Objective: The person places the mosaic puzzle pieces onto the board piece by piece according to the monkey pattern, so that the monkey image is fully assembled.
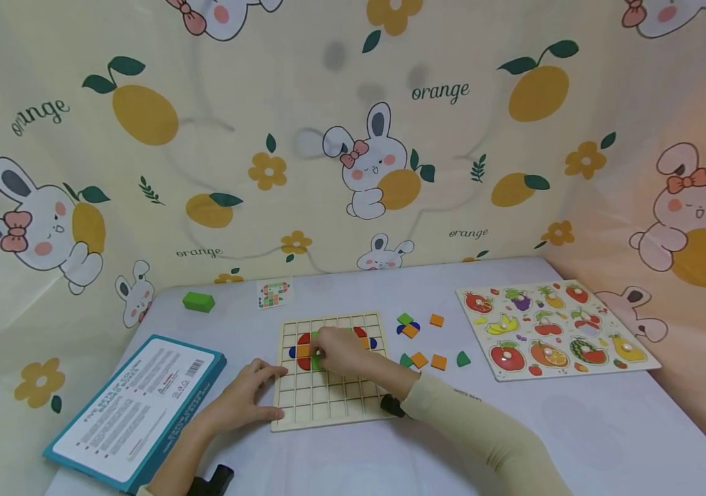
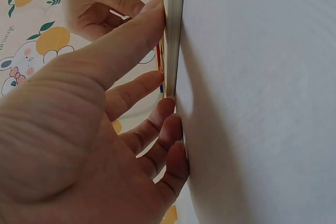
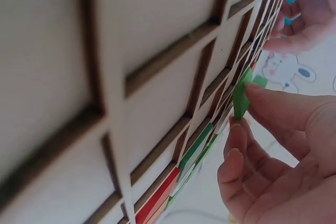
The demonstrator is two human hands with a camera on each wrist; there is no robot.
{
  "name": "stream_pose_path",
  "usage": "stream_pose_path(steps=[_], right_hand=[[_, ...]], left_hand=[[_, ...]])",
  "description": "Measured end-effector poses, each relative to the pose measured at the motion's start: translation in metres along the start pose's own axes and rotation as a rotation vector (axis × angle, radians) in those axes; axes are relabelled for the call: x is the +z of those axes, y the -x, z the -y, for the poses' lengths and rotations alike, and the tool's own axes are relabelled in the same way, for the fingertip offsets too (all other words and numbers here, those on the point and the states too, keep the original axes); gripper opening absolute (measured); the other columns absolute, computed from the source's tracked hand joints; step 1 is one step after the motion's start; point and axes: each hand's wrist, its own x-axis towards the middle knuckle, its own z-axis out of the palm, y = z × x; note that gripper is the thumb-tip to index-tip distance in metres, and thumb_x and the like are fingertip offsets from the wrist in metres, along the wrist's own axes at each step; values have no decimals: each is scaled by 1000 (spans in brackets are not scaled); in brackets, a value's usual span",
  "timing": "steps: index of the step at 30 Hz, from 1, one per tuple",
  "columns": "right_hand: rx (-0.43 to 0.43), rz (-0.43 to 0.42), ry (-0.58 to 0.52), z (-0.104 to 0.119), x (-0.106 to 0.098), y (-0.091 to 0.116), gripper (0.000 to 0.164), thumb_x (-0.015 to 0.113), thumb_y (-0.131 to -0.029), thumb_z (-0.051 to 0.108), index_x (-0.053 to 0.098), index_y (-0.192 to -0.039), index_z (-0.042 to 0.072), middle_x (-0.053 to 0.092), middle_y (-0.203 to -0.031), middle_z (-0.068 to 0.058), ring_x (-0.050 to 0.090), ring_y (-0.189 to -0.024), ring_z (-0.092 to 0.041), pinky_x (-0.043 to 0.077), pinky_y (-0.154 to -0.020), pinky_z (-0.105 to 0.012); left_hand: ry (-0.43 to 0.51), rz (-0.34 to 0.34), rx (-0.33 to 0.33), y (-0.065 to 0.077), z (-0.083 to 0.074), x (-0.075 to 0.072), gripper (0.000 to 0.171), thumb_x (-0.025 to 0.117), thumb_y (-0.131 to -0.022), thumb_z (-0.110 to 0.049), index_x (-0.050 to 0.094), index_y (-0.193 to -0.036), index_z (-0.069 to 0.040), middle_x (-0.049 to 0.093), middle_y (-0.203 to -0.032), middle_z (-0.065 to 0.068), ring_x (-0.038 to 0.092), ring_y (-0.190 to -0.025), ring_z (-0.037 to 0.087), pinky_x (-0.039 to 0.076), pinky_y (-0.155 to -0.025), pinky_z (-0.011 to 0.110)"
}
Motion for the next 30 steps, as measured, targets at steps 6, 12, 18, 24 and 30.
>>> stream_pose_path(steps=[6,12,18,24,30], right_hand=[[32,3,26,1,2,0,17,75,-84,3,78,-98,12,71,-93,3,58,-77,-7,48,-65,-23],[20,3,27,1,3,1,10,75,-86,6,79,-89,14,71,-90,5,60,-78,-6,49,-63,-23],[19,14,23,0,4,1,7,75,-88,9,79,-92,13,71,-93,2,59,-78,-6,48,-64,-21],[18,4,-12,0,2,5,15,75,-89,17,78,-101,9,72,-100,0,63,-82,-8,49,-65,-20],[0,10,183,4,-5,25,21,74,-91,28,76,-104,12,64,-102,-2,57,-88,-14,46,-68,-24]], left_hand=[[-6,1,3,0,1,0,75,87,-74,-42,57,-138,-15,49,-116,0,44,-108,19,44,-95,45],[-1,-1,10,0,1,-1,75,87,-74,-41,57,-138,-14,48,-115,0,44,-108,19,44,-95,46],[3,1,8,1,0,-1,76,87,-74,-41,57,-138,-14,48,-115,0,44,-108,19,43,-96,47],[13,-3,3,1,0,-1,75,87,-74,-41,57,-138,-15,49,-115,0,44,-108,19,42,-97,48],[19,-3,-16,0,-1,-1,75,87,-74,-40,57,-138,-15,49,-116,0,45,-110,20,42,-99,48]])
